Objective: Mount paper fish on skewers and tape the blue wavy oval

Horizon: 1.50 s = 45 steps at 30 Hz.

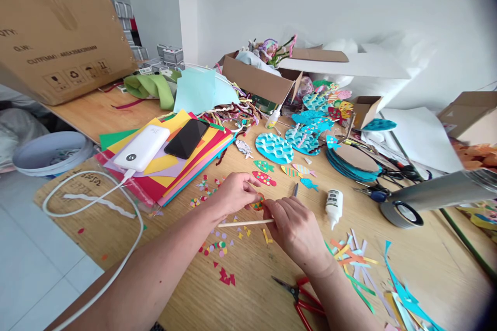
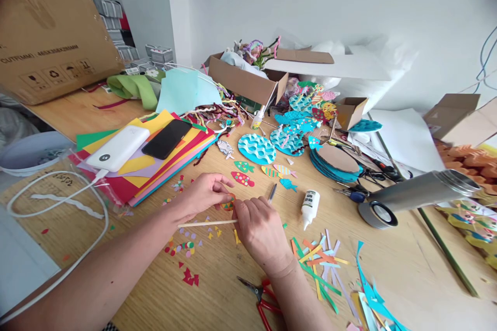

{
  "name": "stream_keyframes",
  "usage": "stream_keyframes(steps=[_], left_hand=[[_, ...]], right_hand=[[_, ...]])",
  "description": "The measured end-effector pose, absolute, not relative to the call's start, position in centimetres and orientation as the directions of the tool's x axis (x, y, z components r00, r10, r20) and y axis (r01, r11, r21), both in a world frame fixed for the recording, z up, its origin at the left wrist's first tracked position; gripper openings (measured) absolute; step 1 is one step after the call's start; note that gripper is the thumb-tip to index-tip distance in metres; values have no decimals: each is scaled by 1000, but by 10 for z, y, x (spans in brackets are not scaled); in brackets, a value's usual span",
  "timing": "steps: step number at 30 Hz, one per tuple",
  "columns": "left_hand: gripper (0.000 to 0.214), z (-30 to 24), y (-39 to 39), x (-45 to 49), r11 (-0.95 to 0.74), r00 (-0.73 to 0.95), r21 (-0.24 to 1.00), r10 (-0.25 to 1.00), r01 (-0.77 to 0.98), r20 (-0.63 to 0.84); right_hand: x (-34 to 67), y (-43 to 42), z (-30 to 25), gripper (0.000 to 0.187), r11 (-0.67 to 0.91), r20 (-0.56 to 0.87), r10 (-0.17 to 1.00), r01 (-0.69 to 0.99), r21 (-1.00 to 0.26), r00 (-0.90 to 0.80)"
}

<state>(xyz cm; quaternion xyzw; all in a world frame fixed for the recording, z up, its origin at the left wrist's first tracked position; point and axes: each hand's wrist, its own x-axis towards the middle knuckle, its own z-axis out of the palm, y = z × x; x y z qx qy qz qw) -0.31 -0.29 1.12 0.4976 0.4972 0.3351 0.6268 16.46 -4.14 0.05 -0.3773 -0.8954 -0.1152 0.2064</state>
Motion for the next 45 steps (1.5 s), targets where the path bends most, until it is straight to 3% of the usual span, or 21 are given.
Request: stream_keyframes(steps=[20,26,30,32,34,37,41,45], left_hand=[[20,6,-2,-4,281,285,959,916,47,-282],[21,-1,1,-4,260,283,965,923,38,-260],[24,-3,2,-5,264,286,964,922,27,-261],[25,-2,2,-5,274,280,962,923,11,-266],[24,0,1,-5,281,284,960,921,-9,-267],[24,3,0,-4,279,307,960,916,-33,-256],[23,6,-1,-3,279,319,959,914,-47,-250],[24,5,-1,-2,278,323,958,914,-64,-244]], right_hand=[[164,-43,3,14,701,426,636,713,29,-643],[164,-42,4,13,687,470,667,721,-87,-578],[164,-44,4,14,556,539,766,780,-286,-349],[164,-44,6,19,406,469,865,797,-447,-177],[164,-42,9,27,234,305,951,768,-596,-53],[164,-37,14,34,37,35,999,661,-750,-17],[164,-33,14,35,-97,-173,979,509,-855,-104],[162,-34,13,33,-136,-202,974,448,-884,-102]])
